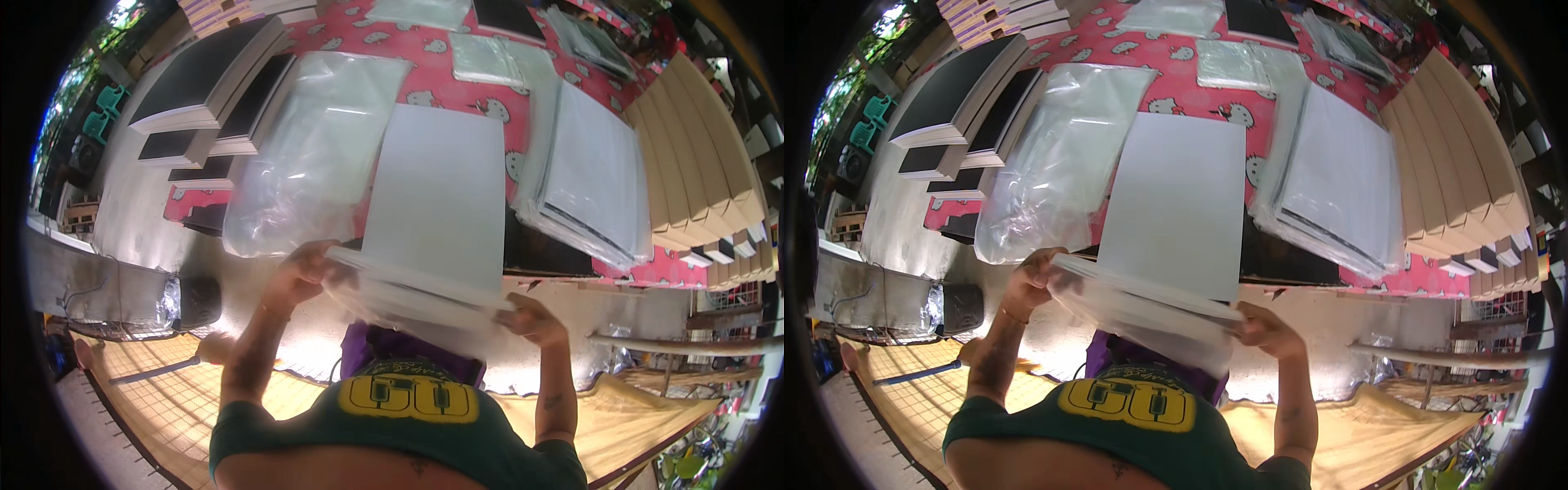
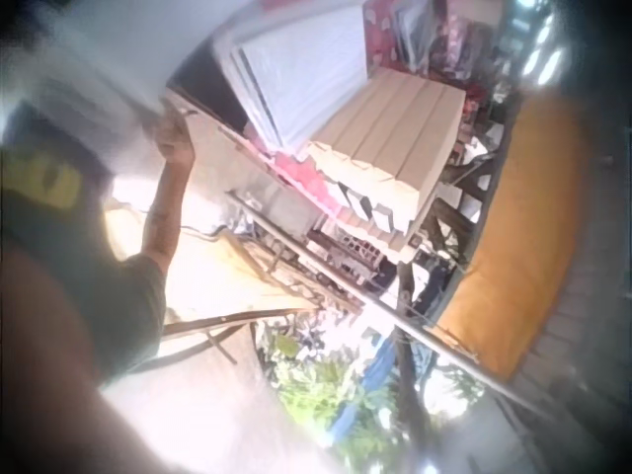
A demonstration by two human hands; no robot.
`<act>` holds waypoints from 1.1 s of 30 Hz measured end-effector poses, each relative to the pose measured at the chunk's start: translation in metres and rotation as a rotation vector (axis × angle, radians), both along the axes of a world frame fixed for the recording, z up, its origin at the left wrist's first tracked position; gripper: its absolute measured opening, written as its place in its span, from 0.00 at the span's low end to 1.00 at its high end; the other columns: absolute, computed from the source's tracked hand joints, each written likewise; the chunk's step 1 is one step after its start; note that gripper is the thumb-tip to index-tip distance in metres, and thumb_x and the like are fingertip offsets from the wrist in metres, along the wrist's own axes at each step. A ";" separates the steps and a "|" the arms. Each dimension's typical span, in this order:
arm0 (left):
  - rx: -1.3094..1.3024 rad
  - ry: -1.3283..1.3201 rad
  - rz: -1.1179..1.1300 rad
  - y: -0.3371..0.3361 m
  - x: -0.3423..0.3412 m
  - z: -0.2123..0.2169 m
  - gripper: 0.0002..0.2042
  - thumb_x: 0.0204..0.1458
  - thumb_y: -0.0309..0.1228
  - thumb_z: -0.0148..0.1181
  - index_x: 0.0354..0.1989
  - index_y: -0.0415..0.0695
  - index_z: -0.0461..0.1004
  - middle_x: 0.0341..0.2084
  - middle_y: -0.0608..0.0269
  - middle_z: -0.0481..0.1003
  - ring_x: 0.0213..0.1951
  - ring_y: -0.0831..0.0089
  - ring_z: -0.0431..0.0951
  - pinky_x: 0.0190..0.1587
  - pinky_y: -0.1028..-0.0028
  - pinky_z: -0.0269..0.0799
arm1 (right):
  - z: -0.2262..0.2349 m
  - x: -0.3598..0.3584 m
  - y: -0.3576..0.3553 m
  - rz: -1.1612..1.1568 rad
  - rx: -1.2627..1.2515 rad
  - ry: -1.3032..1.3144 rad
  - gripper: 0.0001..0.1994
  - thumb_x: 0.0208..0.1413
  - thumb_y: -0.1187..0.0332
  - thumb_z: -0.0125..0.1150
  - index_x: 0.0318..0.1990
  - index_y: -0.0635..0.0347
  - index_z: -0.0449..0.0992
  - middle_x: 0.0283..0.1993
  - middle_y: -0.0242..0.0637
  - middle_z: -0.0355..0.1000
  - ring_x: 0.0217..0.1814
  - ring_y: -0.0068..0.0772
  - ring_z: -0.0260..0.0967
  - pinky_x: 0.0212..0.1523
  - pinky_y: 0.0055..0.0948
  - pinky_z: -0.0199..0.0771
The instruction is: The person places black folders into plastic sleeves by hand on a table, then stacks the sleeved folders.
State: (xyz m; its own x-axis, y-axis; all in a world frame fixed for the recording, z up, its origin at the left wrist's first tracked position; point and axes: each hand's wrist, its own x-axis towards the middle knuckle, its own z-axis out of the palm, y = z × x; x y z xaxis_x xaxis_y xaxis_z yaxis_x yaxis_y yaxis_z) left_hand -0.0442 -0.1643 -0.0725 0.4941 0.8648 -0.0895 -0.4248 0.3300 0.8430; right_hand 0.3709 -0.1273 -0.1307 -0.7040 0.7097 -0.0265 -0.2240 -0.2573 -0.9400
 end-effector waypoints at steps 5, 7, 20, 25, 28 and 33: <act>0.048 0.726 0.581 -0.047 0.044 -0.037 0.18 0.53 0.20 0.45 0.54 0.38 0.62 0.24 0.62 0.75 0.22 0.78 0.73 0.19 0.79 0.66 | -0.009 -0.058 -0.046 -0.813 0.093 -0.525 0.19 0.52 0.83 0.49 0.53 0.64 0.66 0.36 0.39 0.68 0.31 0.22 0.66 0.33 0.19 0.68; -0.090 0.736 0.716 -0.047 0.058 -0.041 0.21 0.52 0.17 0.43 0.57 0.38 0.64 0.30 0.61 0.74 0.21 0.80 0.72 0.19 0.81 0.66 | -0.005 -0.074 -0.044 -0.865 0.115 -0.636 0.18 0.51 0.83 0.49 0.51 0.65 0.68 0.35 0.39 0.69 0.31 0.21 0.66 0.32 0.19 0.67; 0.248 0.194 0.574 -0.048 -0.011 0.024 0.14 0.52 0.30 0.55 0.47 0.43 0.68 0.42 0.60 0.70 0.40 0.77 0.71 0.43 0.75 0.67 | 0.128 -0.032 -0.027 -0.546 -0.068 0.149 0.22 0.45 0.65 0.62 0.47 0.63 0.63 0.44 0.39 0.69 0.37 0.26 0.67 0.35 0.25 0.69; 0.261 -0.591 0.637 0.014 0.018 0.130 0.20 0.57 0.35 0.52 0.55 0.37 0.64 0.53 0.50 0.68 0.53 0.59 0.70 0.60 0.63 0.60 | 0.178 -0.043 0.042 -0.366 0.076 0.717 0.21 0.59 0.65 0.53 0.58 0.62 0.62 0.58 0.44 0.65 0.59 0.39 0.65 0.56 0.37 0.66; 0.262 -0.458 0.628 0.082 0.004 0.100 0.17 0.55 0.26 0.52 0.53 0.35 0.65 0.50 0.51 0.70 0.54 0.61 0.70 0.61 0.58 0.61 | 0.169 -0.066 0.099 -0.513 -0.178 0.613 0.13 0.59 0.68 0.53 0.52 0.53 0.68 0.50 0.33 0.72 0.56 0.35 0.67 0.53 0.37 0.68; -0.161 -0.296 0.665 0.112 0.007 -0.039 0.11 0.58 0.28 0.50 0.47 0.37 0.70 0.40 0.58 0.76 0.46 0.67 0.75 0.52 0.67 0.70 | 0.021 -0.068 0.130 -0.536 -0.446 0.476 0.09 0.59 0.63 0.55 0.45 0.51 0.70 0.42 0.29 0.73 0.51 0.32 0.68 0.57 0.38 0.63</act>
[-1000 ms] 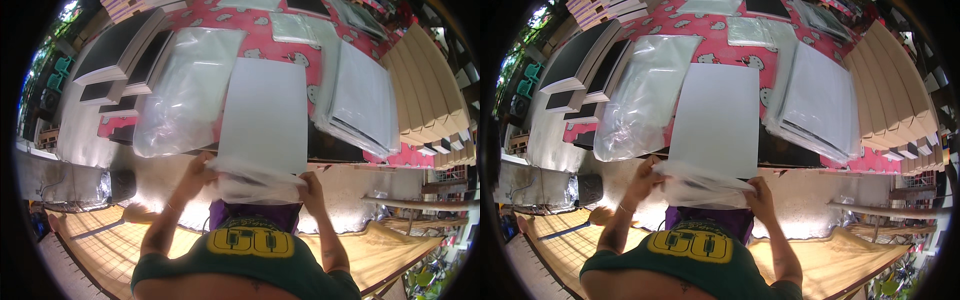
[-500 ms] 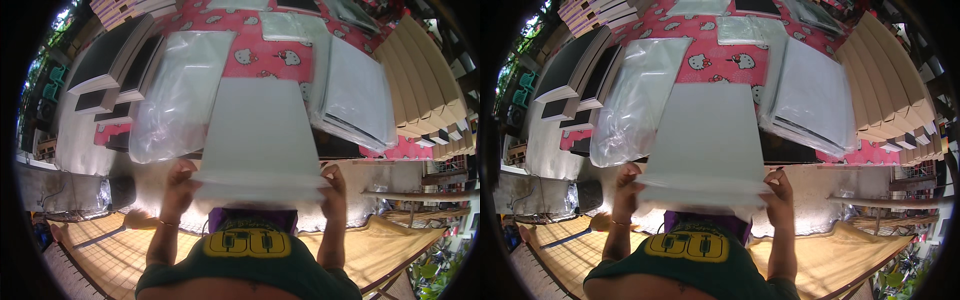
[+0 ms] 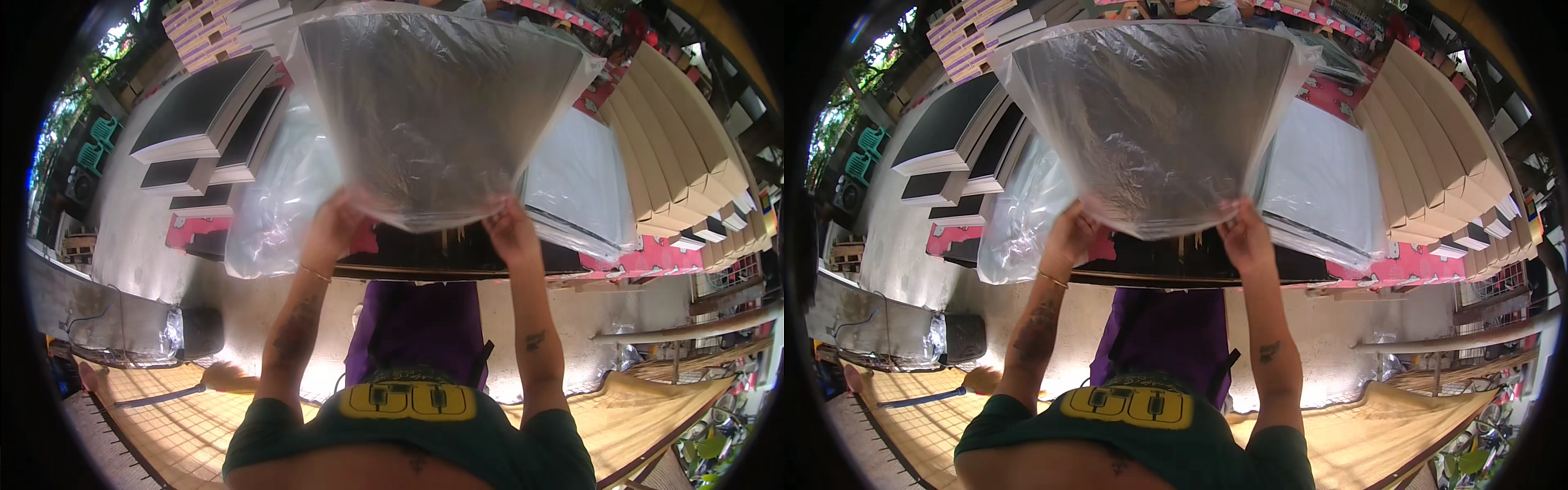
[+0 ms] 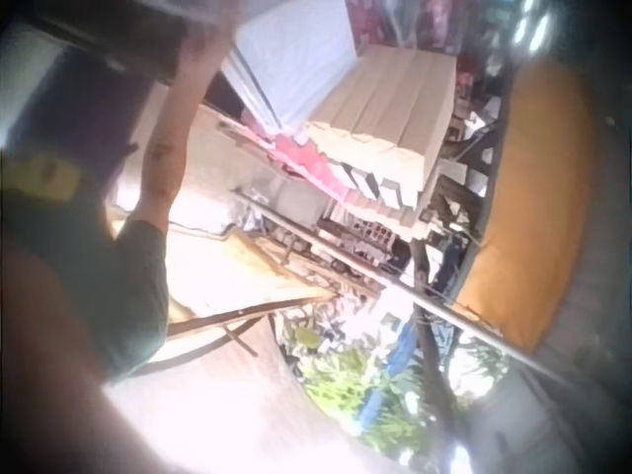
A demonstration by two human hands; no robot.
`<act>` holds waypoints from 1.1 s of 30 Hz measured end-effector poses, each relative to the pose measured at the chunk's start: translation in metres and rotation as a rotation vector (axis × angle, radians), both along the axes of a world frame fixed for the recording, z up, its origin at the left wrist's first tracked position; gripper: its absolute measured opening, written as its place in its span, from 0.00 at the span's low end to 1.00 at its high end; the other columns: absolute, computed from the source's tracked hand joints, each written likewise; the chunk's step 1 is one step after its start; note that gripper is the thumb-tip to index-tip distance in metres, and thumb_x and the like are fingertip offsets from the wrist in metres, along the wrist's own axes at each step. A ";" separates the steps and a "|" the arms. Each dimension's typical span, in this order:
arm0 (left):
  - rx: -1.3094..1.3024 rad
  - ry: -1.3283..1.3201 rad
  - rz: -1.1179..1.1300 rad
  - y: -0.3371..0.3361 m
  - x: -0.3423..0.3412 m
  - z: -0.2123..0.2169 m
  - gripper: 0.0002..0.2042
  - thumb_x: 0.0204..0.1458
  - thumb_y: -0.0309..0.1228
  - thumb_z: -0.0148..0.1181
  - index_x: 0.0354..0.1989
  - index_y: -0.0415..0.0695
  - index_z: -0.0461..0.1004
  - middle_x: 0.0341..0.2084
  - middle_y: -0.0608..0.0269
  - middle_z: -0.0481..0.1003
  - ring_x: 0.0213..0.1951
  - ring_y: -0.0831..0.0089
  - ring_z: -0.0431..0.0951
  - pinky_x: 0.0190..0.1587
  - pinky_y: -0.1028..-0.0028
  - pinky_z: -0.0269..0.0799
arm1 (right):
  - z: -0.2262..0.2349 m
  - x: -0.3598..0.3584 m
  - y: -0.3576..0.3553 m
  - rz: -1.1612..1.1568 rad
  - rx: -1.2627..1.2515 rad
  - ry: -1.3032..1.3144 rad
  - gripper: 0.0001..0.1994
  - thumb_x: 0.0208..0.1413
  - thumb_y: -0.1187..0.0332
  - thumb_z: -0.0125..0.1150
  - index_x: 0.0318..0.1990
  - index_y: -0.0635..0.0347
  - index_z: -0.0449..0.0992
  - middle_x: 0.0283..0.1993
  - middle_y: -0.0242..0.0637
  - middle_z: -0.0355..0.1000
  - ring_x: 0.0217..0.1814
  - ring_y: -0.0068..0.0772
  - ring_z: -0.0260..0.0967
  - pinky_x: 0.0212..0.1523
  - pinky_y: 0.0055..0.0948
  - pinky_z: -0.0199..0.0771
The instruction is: The person places black folders into plastic sleeves by hand on a table, then stacks the sleeved folders.
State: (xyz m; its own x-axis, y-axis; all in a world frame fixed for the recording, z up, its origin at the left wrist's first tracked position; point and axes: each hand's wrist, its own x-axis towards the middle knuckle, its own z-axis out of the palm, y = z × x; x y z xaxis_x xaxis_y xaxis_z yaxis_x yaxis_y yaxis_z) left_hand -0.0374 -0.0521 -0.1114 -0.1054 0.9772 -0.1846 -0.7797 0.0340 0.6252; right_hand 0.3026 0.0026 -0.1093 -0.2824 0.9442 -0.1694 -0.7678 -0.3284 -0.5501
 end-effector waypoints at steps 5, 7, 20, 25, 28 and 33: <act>0.246 0.964 0.216 -0.009 0.005 0.000 0.07 0.54 0.26 0.55 0.40 0.37 0.72 0.36 0.62 0.74 0.37 0.73 0.73 0.43 0.74 0.69 | -0.015 -0.018 -0.021 -0.036 -0.054 0.022 0.07 0.60 0.63 0.55 0.43 0.51 0.70 0.38 0.27 0.72 0.47 0.27 0.69 0.56 0.38 0.64; 0.274 1.001 0.255 -0.012 0.017 0.027 0.08 0.54 0.28 0.58 0.41 0.39 0.73 0.35 0.65 0.74 0.35 0.77 0.71 0.42 0.75 0.66 | 0.004 -0.018 -0.024 -0.052 -0.040 0.123 0.07 0.61 0.64 0.54 0.44 0.52 0.71 0.34 0.26 0.72 0.43 0.25 0.70 0.54 0.36 0.66; 0.350 0.513 0.349 0.032 0.101 0.153 0.15 0.57 0.34 0.56 0.50 0.39 0.68 0.44 0.62 0.73 0.46 0.76 0.70 0.50 0.72 0.66 | 0.117 -0.012 -0.039 -0.535 0.255 0.189 0.18 0.61 0.64 0.54 0.55 0.57 0.63 0.49 0.40 0.68 0.51 0.32 0.68 0.55 0.32 0.69; 0.348 0.787 -0.085 0.058 0.191 0.120 0.18 0.59 0.43 0.53 0.46 0.39 0.69 0.33 0.58 0.76 0.28 0.76 0.76 0.28 0.80 0.71 | 0.102 0.066 0.019 -0.888 0.330 0.192 0.16 0.62 0.71 0.49 0.55 0.63 0.60 0.51 0.42 0.67 0.51 0.34 0.68 0.54 0.34 0.71; 0.215 0.586 -0.390 0.044 0.227 0.100 0.15 0.60 0.42 0.51 0.43 0.40 0.68 0.30 0.54 0.76 0.26 0.73 0.78 0.30 0.75 0.74 | 0.086 0.098 0.022 -1.082 0.204 0.152 0.13 0.63 0.74 0.46 0.53 0.65 0.61 0.51 0.43 0.66 0.49 0.34 0.68 0.51 0.32 0.73; 0.100 0.451 -0.389 0.067 0.258 0.055 0.13 0.61 0.38 0.48 0.46 0.41 0.64 0.29 0.53 0.76 0.26 0.71 0.77 0.33 0.70 0.75 | 0.062 0.112 0.016 -1.275 0.027 0.025 0.15 0.62 0.75 0.46 0.55 0.66 0.59 0.55 0.44 0.63 0.55 0.34 0.63 0.54 0.34 0.67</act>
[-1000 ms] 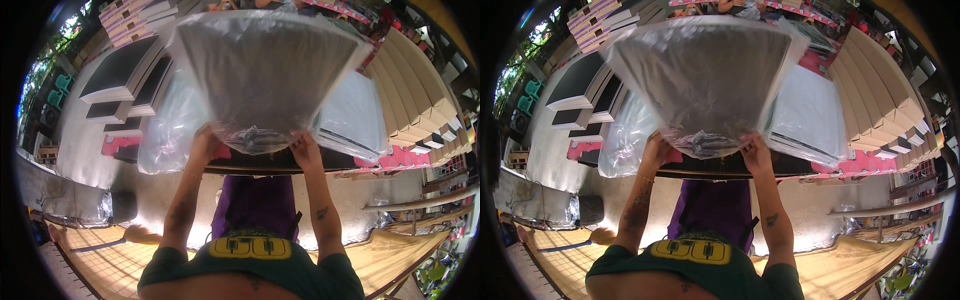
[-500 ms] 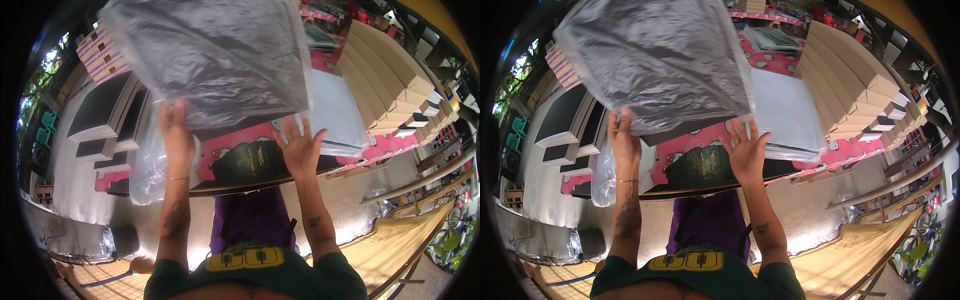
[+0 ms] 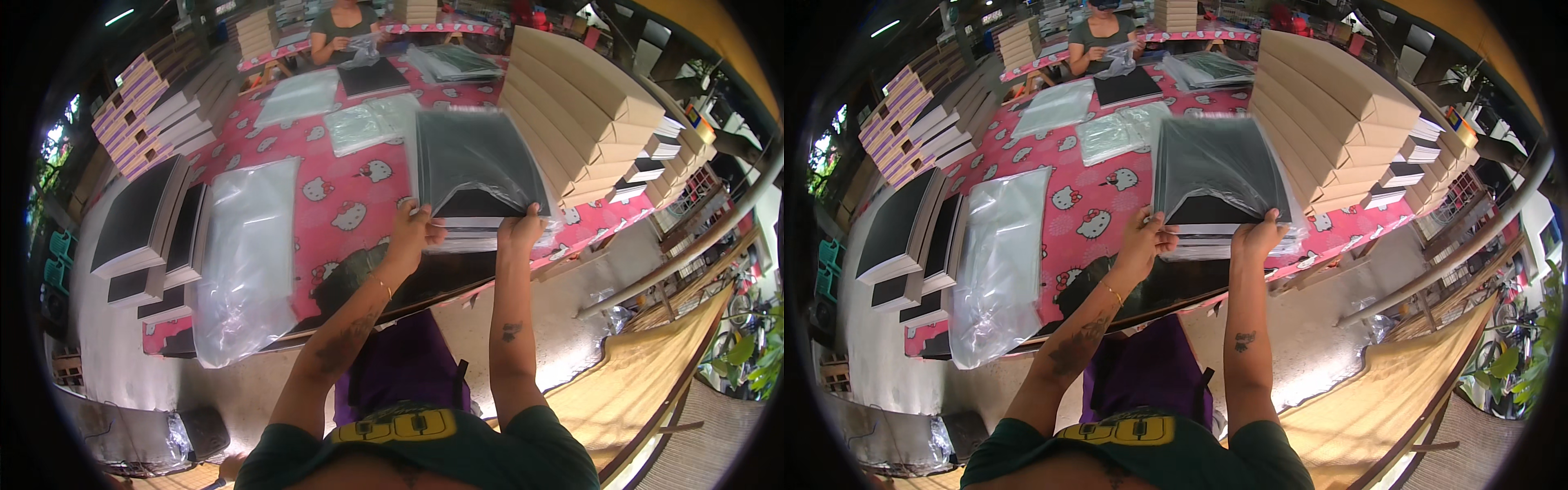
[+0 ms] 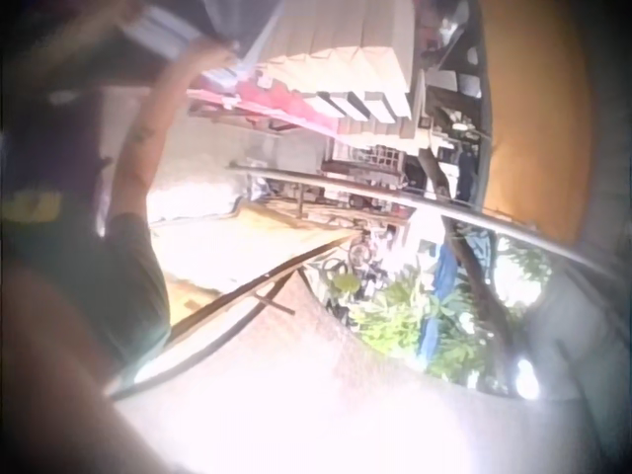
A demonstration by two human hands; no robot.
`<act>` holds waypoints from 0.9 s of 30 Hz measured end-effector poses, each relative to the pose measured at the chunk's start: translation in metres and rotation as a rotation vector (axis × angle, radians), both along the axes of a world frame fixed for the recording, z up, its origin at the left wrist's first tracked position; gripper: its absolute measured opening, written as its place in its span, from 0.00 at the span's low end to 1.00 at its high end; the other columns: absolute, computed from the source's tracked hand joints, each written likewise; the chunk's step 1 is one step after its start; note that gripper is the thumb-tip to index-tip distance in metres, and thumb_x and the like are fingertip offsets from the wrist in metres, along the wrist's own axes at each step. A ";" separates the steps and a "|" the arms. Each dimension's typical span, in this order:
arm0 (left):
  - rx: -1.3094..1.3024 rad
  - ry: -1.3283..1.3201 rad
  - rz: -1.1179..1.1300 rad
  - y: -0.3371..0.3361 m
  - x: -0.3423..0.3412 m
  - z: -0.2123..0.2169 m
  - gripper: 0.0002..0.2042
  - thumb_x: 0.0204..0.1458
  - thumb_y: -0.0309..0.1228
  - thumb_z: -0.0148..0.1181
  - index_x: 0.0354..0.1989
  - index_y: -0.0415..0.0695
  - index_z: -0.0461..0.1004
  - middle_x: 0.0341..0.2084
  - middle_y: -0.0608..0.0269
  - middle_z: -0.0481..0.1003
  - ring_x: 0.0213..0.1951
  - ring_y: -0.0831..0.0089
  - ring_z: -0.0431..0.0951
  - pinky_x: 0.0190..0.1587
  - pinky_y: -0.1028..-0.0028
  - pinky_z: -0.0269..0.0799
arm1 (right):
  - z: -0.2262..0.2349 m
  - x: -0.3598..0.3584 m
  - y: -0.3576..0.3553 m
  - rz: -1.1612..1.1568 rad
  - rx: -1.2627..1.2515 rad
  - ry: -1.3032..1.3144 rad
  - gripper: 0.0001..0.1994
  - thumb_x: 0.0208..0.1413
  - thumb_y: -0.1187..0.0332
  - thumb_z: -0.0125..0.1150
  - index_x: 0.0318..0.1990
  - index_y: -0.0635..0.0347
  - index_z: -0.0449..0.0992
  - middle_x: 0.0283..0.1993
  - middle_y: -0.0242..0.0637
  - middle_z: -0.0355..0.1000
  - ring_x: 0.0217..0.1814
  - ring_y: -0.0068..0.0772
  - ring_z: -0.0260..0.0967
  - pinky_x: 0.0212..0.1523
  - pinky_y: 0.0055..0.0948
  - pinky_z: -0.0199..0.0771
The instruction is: The person places black folders into plastic sleeves by hand on a table, then stacks the sleeved folders.
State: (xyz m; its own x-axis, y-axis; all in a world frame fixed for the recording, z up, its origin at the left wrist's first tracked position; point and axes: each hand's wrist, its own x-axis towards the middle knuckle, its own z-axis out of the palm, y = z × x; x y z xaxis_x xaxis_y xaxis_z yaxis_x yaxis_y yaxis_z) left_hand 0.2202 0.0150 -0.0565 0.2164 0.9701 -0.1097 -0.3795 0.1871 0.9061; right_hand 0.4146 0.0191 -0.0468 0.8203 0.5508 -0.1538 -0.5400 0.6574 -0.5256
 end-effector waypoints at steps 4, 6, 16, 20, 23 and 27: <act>-0.046 0.000 0.015 0.020 0.002 -0.034 0.15 0.60 0.35 0.48 0.50 0.40 0.64 0.28 0.52 0.76 0.25 0.71 0.78 0.28 0.72 0.75 | -0.031 0.038 -0.023 0.063 -0.215 -0.260 0.28 0.59 0.66 0.52 0.65 0.62 0.53 0.62 0.42 0.57 0.62 0.35 0.57 0.59 0.34 0.58; -0.031 0.128 0.012 0.026 0.000 -0.034 0.16 0.60 0.37 0.48 0.51 0.39 0.66 0.27 0.52 0.76 0.25 0.68 0.78 0.28 0.71 0.75 | -0.030 0.067 -0.031 -0.025 -0.291 -0.508 0.30 0.58 0.62 0.55 0.65 0.62 0.55 0.62 0.43 0.58 0.63 0.36 0.56 0.59 0.34 0.58; 0.020 0.389 -0.056 0.082 -0.010 -0.037 0.30 0.53 0.54 0.53 0.49 0.36 0.69 0.45 0.53 0.72 0.48 0.63 0.71 0.49 0.65 0.64 | -0.006 0.183 0.001 0.904 -1.022 -1.050 0.45 0.51 0.36 0.52 0.67 0.63 0.53 0.70 0.48 0.49 0.72 0.42 0.45 0.67 0.42 0.45; -0.200 0.217 -0.170 0.092 0.016 -0.026 0.39 0.48 0.57 0.58 0.59 0.37 0.61 0.58 0.52 0.62 0.59 0.62 0.60 0.58 0.64 0.56 | -0.005 0.172 0.015 0.987 -0.961 -1.131 0.53 0.43 0.28 0.52 0.68 0.59 0.49 0.72 0.47 0.42 0.75 0.45 0.33 0.69 0.51 0.35; -0.221 0.243 -0.214 0.102 0.025 -0.026 0.45 0.45 0.59 0.60 0.64 0.38 0.56 0.64 0.53 0.55 0.65 0.63 0.51 0.63 0.62 0.48 | -0.010 0.175 0.029 1.064 -0.913 -1.179 0.56 0.40 0.27 0.53 0.69 0.57 0.45 0.73 0.47 0.38 0.75 0.47 0.31 0.68 0.55 0.33; -0.125 0.252 -0.109 0.118 -0.008 -0.041 0.42 0.43 0.57 0.64 0.61 0.41 0.60 0.56 0.55 0.66 0.55 0.63 0.67 0.56 0.67 0.63 | -0.008 0.137 0.039 1.180 -0.988 -1.028 0.60 0.36 0.26 0.57 0.70 0.56 0.40 0.74 0.48 0.34 0.75 0.51 0.28 0.67 0.59 0.33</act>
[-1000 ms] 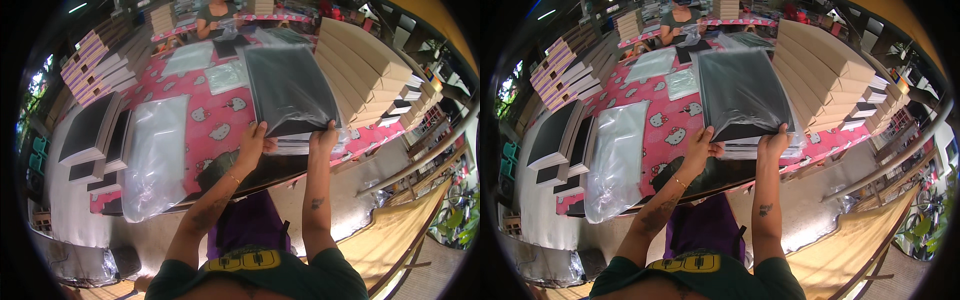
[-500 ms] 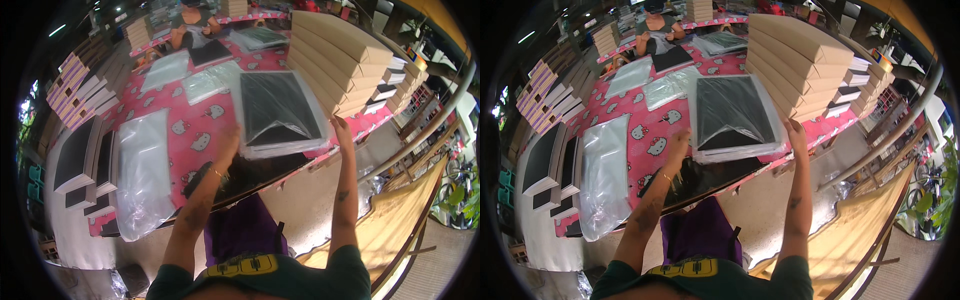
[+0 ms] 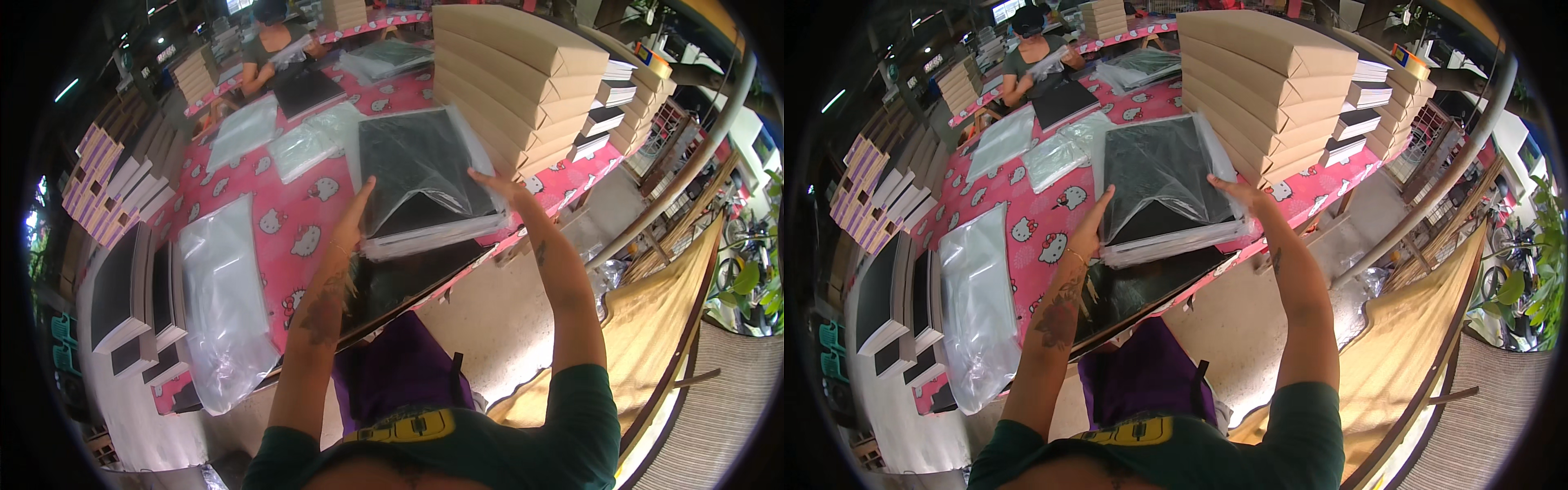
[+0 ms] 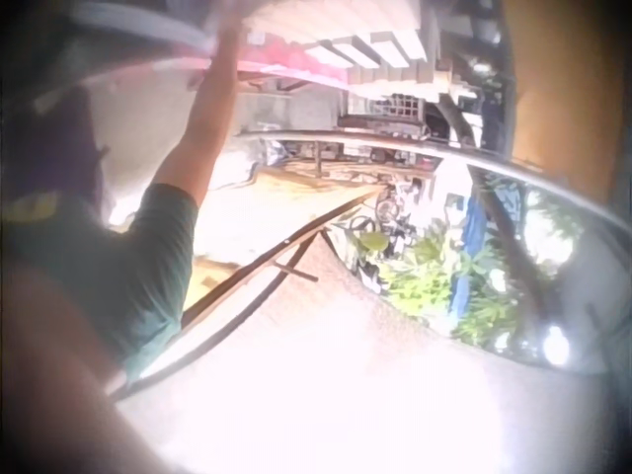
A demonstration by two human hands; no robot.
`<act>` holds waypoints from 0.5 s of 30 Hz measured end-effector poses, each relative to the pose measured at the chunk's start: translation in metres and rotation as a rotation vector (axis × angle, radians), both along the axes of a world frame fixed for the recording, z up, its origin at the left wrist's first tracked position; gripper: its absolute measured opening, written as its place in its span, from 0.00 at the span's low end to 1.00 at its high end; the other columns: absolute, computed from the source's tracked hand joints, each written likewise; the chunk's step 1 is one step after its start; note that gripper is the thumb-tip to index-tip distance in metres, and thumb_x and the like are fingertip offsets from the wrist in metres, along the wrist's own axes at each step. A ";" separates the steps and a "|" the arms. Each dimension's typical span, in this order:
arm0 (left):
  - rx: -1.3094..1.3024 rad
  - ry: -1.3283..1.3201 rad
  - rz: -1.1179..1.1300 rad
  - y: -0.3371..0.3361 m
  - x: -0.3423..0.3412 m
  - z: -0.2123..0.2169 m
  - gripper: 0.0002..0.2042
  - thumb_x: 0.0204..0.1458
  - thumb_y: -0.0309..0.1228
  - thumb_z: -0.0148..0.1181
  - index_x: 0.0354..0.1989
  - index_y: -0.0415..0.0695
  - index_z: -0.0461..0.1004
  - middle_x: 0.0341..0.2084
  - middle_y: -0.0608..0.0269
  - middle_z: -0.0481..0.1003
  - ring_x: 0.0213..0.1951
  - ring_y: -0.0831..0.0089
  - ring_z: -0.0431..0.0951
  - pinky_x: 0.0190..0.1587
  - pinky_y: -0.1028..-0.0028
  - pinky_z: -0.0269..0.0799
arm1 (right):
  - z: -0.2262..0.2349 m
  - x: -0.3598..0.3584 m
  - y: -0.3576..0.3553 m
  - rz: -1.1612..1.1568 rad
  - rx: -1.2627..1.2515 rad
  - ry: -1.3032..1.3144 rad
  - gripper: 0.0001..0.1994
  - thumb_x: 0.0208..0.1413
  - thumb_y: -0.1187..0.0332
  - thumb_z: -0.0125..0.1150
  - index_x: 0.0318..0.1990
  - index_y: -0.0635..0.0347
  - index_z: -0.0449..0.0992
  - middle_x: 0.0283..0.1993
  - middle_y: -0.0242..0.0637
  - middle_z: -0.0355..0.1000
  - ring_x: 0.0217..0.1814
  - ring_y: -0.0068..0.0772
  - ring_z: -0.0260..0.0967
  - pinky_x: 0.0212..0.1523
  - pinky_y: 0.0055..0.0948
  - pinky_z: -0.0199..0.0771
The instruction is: The person places black folders into plastic sleeves by hand on a table, then stacks the sleeved folders.
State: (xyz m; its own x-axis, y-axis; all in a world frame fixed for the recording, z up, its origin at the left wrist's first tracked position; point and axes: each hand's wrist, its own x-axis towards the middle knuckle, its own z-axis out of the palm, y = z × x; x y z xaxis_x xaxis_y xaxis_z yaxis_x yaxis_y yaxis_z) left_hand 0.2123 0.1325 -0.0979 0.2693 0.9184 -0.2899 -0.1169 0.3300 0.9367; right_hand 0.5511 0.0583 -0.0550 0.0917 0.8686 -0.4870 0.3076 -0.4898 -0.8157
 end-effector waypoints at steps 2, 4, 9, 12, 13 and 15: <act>-0.005 0.071 0.007 -0.013 0.006 0.015 0.41 0.43 0.57 0.64 0.60 0.41 0.62 0.55 0.56 0.68 0.55 0.65 0.68 0.56 0.69 0.62 | -0.006 0.002 -0.007 -0.054 -0.159 0.093 0.60 0.35 0.27 0.58 0.70 0.55 0.40 0.74 0.48 0.34 0.75 0.52 0.28 0.67 0.60 0.34; -0.012 0.087 -0.081 -0.023 0.027 0.026 0.39 0.42 0.57 0.64 0.59 0.42 0.65 0.53 0.58 0.70 0.54 0.67 0.68 0.56 0.71 0.61 | -0.020 0.025 -0.026 -0.099 -0.115 0.293 0.59 0.36 0.29 0.60 0.70 0.55 0.41 0.74 0.47 0.36 0.75 0.50 0.32 0.67 0.57 0.38; 0.002 0.128 -0.038 -0.053 -0.023 0.019 0.34 0.43 0.54 0.65 0.54 0.42 0.70 0.48 0.58 0.73 0.51 0.69 0.70 0.55 0.74 0.61 | -0.013 -0.035 -0.067 -0.233 -0.096 0.533 0.52 0.41 0.38 0.64 0.68 0.59 0.49 0.69 0.48 0.49 0.69 0.48 0.50 0.63 0.46 0.55; -0.149 0.063 -0.149 -0.081 -0.027 0.023 0.37 0.42 0.52 0.67 0.58 0.40 0.66 0.55 0.58 0.67 0.58 0.67 0.63 0.61 0.71 0.52 | 0.002 -0.049 -0.098 -0.121 0.001 0.570 0.46 0.43 0.46 0.67 0.64 0.65 0.56 0.62 0.49 0.60 0.61 0.46 0.61 0.58 0.40 0.64; -0.048 0.129 -0.085 -0.096 -0.019 0.033 0.35 0.44 0.48 0.67 0.57 0.40 0.66 0.54 0.58 0.68 0.56 0.68 0.66 0.59 0.72 0.56 | 0.004 -0.049 -0.114 -0.241 0.068 0.517 0.40 0.44 0.52 0.69 0.60 0.69 0.60 0.56 0.48 0.65 0.55 0.44 0.67 0.52 0.38 0.69; 0.025 0.080 -0.053 -0.119 -0.021 0.045 0.33 0.45 0.46 0.66 0.57 0.39 0.66 0.53 0.58 0.69 0.55 0.67 0.67 0.58 0.72 0.57 | 0.003 -0.051 -0.129 -0.174 0.163 0.484 0.41 0.44 0.51 0.69 0.60 0.70 0.60 0.56 0.48 0.66 0.56 0.43 0.66 0.54 0.38 0.67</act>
State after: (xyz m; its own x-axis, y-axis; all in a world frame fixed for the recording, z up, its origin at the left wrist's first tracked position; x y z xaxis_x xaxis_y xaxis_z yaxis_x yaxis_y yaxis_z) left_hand 0.1915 0.0134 -0.0531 0.2949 0.9105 -0.2897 -0.0239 0.3101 0.9504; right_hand 0.4998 -0.0702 -0.0518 0.0399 0.9285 -0.3691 -0.1964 -0.3549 -0.9140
